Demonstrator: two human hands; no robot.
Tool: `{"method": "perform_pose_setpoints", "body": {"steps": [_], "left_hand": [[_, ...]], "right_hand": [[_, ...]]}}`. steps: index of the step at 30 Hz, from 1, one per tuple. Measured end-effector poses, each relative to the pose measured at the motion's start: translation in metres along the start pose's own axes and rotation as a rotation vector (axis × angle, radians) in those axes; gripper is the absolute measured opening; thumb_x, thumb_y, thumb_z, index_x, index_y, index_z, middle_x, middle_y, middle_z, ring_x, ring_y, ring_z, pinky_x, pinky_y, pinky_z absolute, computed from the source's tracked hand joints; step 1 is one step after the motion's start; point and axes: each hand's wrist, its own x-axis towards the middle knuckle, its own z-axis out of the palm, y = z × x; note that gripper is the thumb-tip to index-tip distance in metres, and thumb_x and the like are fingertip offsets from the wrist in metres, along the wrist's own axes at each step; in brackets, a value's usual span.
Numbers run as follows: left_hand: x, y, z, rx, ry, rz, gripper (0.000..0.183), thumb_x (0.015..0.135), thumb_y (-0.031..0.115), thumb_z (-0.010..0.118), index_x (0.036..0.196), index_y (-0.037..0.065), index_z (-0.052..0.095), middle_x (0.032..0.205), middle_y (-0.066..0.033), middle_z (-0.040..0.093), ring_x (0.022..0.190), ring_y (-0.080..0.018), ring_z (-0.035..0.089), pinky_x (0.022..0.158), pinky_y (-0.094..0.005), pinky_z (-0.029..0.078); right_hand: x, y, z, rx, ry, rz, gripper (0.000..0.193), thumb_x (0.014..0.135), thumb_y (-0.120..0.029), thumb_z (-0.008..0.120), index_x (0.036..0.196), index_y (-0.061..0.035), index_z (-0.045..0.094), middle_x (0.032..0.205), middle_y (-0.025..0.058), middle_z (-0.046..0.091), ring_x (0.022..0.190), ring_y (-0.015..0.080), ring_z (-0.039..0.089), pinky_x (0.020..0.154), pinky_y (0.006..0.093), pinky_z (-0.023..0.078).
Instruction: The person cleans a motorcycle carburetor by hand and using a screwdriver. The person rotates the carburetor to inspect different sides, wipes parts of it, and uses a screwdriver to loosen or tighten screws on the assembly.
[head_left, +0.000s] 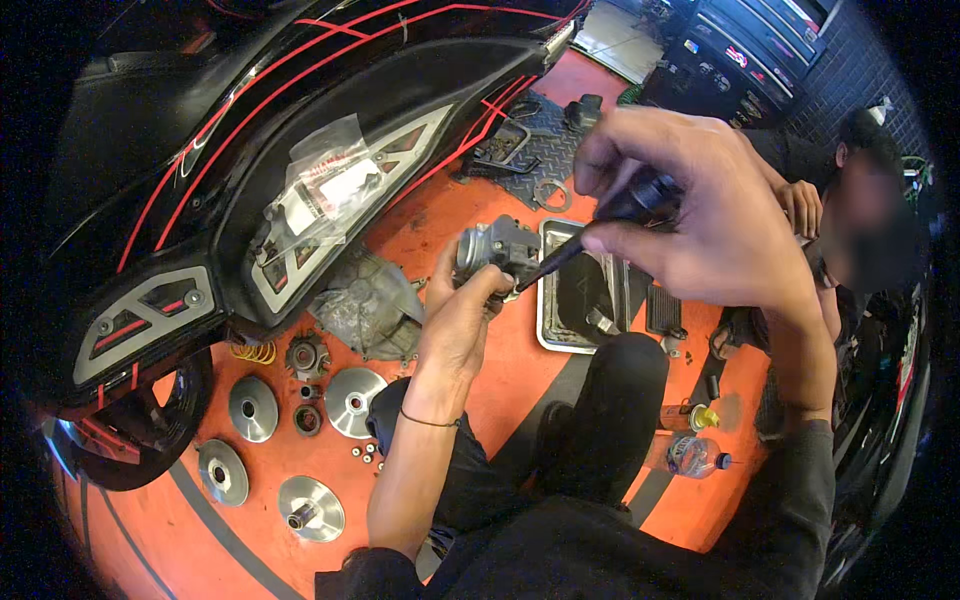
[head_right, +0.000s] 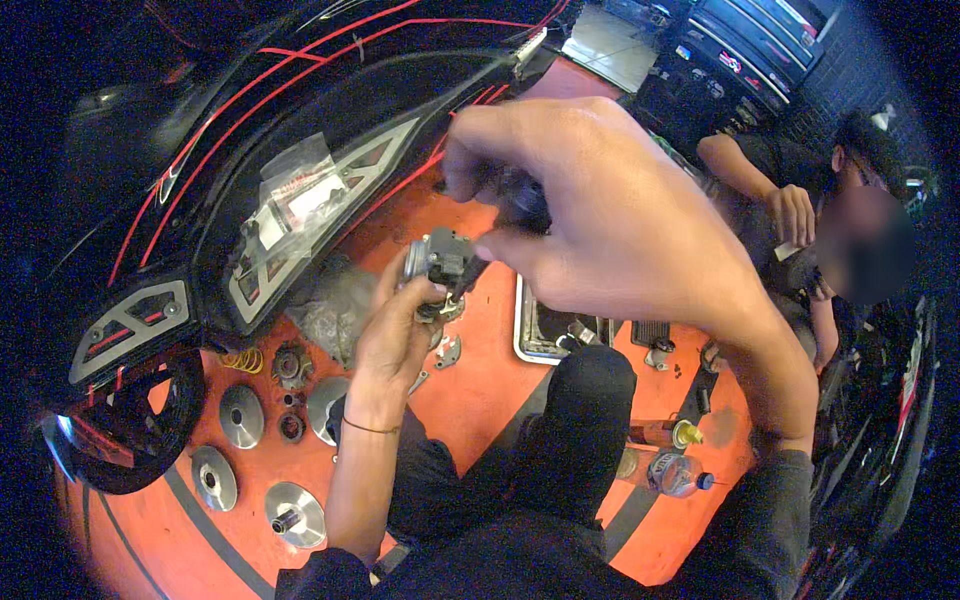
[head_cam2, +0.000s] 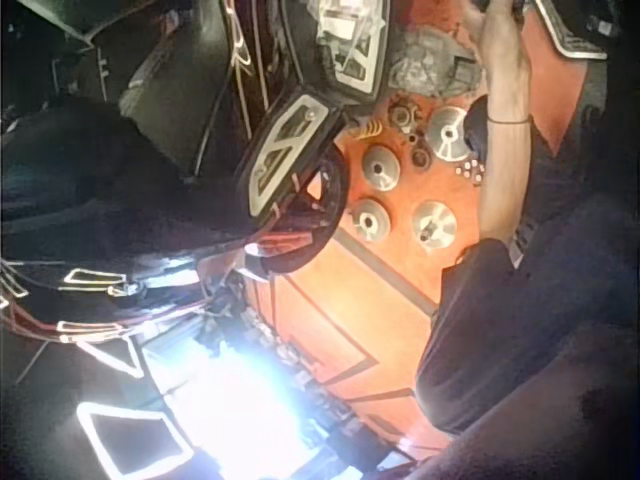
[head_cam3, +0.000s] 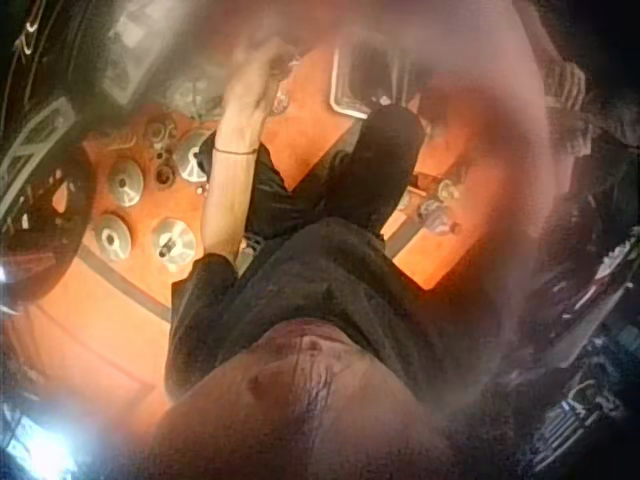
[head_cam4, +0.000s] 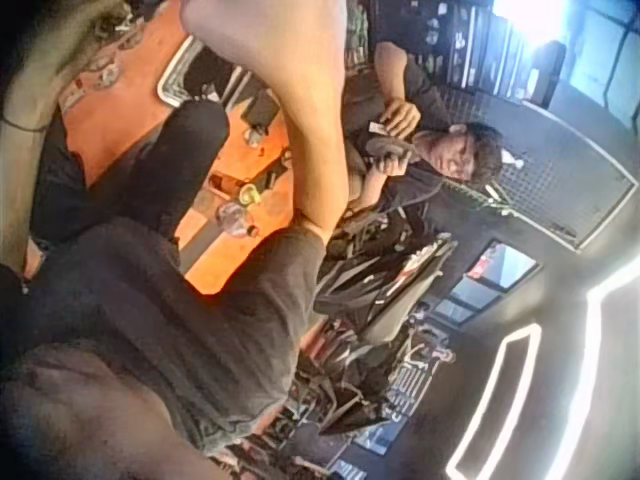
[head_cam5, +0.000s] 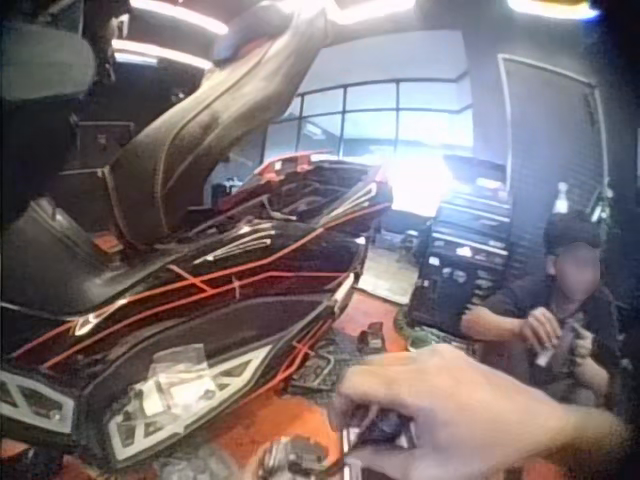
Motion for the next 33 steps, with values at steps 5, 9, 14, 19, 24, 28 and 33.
{"method": "perform_pose_setpoints", "body": {"steps": [5, 9, 14, 19, 24, 28, 33], "left_hand": [[0.004, -0.011, -0.005, 0.058, -0.024, -0.111, 0.043, 0.073, 0.004, 0.063, 0.114, 0.006, 0.052, 0.088, -0.0004, 0.055, 0.072, -0.0076, 0.048, 0.059, -0.0234, 0.037], [0.001, -0.016, 0.002, 0.025, 0.007, -0.106, 0.035, 0.073, 0.005, 0.062, 0.107, 0.006, 0.053, 0.085, 0.0010, 0.054, 0.070, -0.0068, 0.046, 0.057, -0.0225, 0.036], [0.005, -0.020, 0.002, 0.048, 0.024, -0.114, 0.032, 0.074, 0.005, 0.062, 0.105, 0.008, 0.053, 0.085, 0.0011, 0.056, 0.070, -0.0070, 0.049, 0.059, -0.0232, 0.038], [0.003, -0.019, 0.000, 0.028, 0.001, -0.127, 0.029, 0.077, 0.008, 0.059, 0.106, 0.012, 0.056, 0.089, 0.0021, 0.059, 0.075, -0.0072, 0.051, 0.064, -0.0254, 0.037], [-0.001, -0.019, 0.003, 0.057, -0.014, -0.130, 0.030, 0.077, 0.010, 0.060, 0.107, 0.013, 0.057, 0.092, 0.0028, 0.059, 0.080, -0.0082, 0.051, 0.070, -0.0284, 0.037], [0.001, -0.019, -0.004, 0.077, 0.024, -0.128, 0.026, 0.077, 0.011, 0.062, 0.102, 0.013, 0.056, 0.090, 0.0021, 0.060, 0.080, -0.0082, 0.052, 0.070, -0.0286, 0.038], [-0.002, -0.019, 0.005, 0.018, 0.035, -0.137, 0.027, 0.075, 0.011, 0.064, 0.098, 0.006, 0.052, 0.080, 0.0014, 0.054, 0.066, -0.0067, 0.048, 0.056, -0.0226, 0.039]], "right_hand": [[0.006, 0.009, -0.013, -0.005, -0.152, -0.216, 0.023, 0.070, -0.002, 0.069, 0.087, 0.0003, 0.054, 0.086, 0.0114, 0.056, 0.082, 0.0295, 0.059, 0.071, 0.0369, 0.046], [0.001, -0.005, -0.012, -0.291, -0.078, -0.108, 0.016, 0.071, -0.007, 0.070, 0.080, 0.0003, 0.058, 0.076, 0.0123, 0.059, 0.074, 0.0314, 0.060, 0.067, 0.0393, 0.046], [0.010, -0.006, -0.011, -0.399, -0.153, -0.023, 0.020, 0.078, -0.015, 0.069, 0.087, 0.0002, 0.060, 0.072, 0.0130, 0.060, 0.072, 0.0332, 0.060, 0.066, 0.0388, 0.047], [0.020, 0.013, -0.016, -0.130, -0.137, -0.393, 0.019, 0.081, -0.011, 0.065, 0.093, 0.0022, 0.058, 0.076, 0.0152, 0.061, 0.073, 0.0339, 0.061, 0.065, 0.0389, 0.047], [0.012, -0.014, -0.014, -0.450, -0.133, -0.038, 0.019, 0.087, -0.015, 0.061, 0.093, 0.0014, 0.056, 0.078, 0.0166, 0.059, 0.075, 0.0361, 0.060, 0.067, 0.0404, 0.047], [0.011, -0.012, -0.024, -0.237, -0.304, -0.168, 0.024, 0.085, -0.012, 0.059, 0.102, 0.0016, 0.047, 0.090, 0.0167, 0.053, 0.085, 0.0375, 0.057, 0.074, 0.0411, 0.045], [0.016, -0.016, -0.027, -0.412, -0.283, -0.041, 0.013, 0.085, -0.011, 0.059, 0.089, 0.0003, 0.053, 0.084, 0.0144, 0.056, 0.080, 0.0356, 0.057, 0.069, 0.0397, 0.045]]}}
